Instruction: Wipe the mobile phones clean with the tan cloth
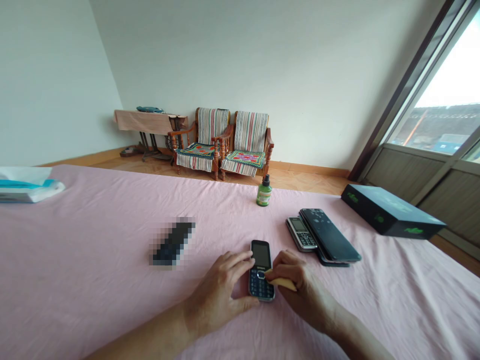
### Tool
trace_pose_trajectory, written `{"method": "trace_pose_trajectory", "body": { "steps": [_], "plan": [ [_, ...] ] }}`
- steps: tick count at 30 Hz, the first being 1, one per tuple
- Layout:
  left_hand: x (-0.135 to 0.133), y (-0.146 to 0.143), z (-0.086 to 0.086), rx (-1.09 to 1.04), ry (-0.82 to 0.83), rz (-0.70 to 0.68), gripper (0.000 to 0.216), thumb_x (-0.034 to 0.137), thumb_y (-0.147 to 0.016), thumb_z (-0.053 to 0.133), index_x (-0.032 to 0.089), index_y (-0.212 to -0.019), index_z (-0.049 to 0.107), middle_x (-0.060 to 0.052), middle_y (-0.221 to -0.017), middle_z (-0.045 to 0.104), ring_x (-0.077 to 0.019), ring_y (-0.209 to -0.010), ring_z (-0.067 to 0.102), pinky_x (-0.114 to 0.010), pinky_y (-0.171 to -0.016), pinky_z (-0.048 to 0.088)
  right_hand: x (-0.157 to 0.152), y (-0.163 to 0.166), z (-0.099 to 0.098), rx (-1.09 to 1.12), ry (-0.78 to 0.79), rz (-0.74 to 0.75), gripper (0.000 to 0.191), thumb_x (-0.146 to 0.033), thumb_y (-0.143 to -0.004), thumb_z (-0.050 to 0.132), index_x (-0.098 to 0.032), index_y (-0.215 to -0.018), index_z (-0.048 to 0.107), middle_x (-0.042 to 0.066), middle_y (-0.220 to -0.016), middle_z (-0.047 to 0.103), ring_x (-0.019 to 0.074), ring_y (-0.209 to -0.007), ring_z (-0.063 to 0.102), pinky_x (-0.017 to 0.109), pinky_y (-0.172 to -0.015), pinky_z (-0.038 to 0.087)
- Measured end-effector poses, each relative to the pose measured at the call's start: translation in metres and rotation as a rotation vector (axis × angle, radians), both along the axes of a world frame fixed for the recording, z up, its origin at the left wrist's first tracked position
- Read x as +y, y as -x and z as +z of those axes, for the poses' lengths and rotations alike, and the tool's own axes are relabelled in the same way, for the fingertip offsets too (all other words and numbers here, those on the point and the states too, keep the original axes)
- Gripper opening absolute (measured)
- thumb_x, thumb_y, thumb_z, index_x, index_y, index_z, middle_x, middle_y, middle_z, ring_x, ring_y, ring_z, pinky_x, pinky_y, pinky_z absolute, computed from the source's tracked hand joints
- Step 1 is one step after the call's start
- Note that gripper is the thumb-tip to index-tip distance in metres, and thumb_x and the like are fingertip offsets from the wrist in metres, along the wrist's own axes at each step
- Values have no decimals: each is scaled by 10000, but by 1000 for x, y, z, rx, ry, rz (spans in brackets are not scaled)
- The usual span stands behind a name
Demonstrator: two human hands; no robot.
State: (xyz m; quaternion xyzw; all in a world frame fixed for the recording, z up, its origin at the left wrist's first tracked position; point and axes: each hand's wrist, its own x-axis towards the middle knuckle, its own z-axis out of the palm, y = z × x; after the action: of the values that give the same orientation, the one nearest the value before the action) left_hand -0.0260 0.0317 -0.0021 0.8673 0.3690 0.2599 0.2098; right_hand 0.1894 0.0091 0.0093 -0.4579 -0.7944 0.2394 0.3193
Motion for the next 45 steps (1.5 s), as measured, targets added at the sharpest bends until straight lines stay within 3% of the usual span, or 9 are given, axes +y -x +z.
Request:
{"method": "trace_pose_trajectory", "body": {
  "steps": [14, 19, 25, 31, 35, 41, 45],
  "plan": [
    [2, -1, 0, 37, 3, 2, 607, 305, -706, 781, 209, -1256, 541, -88, -1345, 531, -271, -1234, 475, -458, -1053, 381, -2, -3, 0, -22, 15, -6, 303, 63, -736, 534, -185, -730, 708, 20, -777, 559, 141, -751, 542, 256, -666, 397],
    [1, 0, -2, 57, -4, 12, 619, 281, -688, 795, 198, -1250, 549, -95, -1337, 536, -280, -1228, 479, -473, -1052, 381, -2, -2, 3, -66, 1, -14, 223, -76, -863, 540, -192, -768, 704, 26, -783, 547, 142, -748, 537, 262, -663, 400],
    [2, 0, -3, 39, -15, -5, 615, 304, -704, 784, 210, -1259, 537, -85, -1344, 530, -270, -1232, 476, -464, -1050, 387, -4, -3, 9, -105, 21, 58, 224, -97, -884, 534, -194, -774, 704, 27, -806, 557, 136, -767, 544, 250, -667, 408],
    [1, 0, -1, 59, -13, 7, 609, 295, -701, 786, 188, -1250, 546, -101, -1338, 534, -275, -1231, 477, -472, -1052, 385, -4, -2, 7, -138, 5, 0, 295, -215, -957, 458, -184, -761, 677, 22, -783, 535, 134, -738, 524, 263, -665, 403],
    [2, 0, -2, 40, -19, 6, 618, 296, -699, 789, 206, -1257, 539, -89, -1339, 534, -272, -1233, 477, -468, -1048, 389, -5, -4, 11, -148, 41, 85, 268, -195, -940, 494, -185, -747, 680, 17, -787, 546, 123, -741, 536, 242, -653, 398],
    [2, 0, -2, 36, -27, 1, 609, 292, -701, 786, 213, -1253, 541, -82, -1338, 537, -269, -1233, 478, -465, -1048, 387, -6, -4, 13, -192, 15, 19, 286, -213, -950, 472, -184, -756, 679, 16, -770, 523, 126, -722, 524, 246, -643, 387],
    [2, 0, -2, 36, -26, -4, 610, 310, -704, 783, 205, -1253, 540, -87, -1341, 534, -271, -1234, 477, -465, -1049, 386, -9, -4, 16, -193, 33, 116, 306, -213, -951, 475, -178, -706, 656, 1, -772, 522, 106, -710, 518, 223, -630, 374]
  ]
}}
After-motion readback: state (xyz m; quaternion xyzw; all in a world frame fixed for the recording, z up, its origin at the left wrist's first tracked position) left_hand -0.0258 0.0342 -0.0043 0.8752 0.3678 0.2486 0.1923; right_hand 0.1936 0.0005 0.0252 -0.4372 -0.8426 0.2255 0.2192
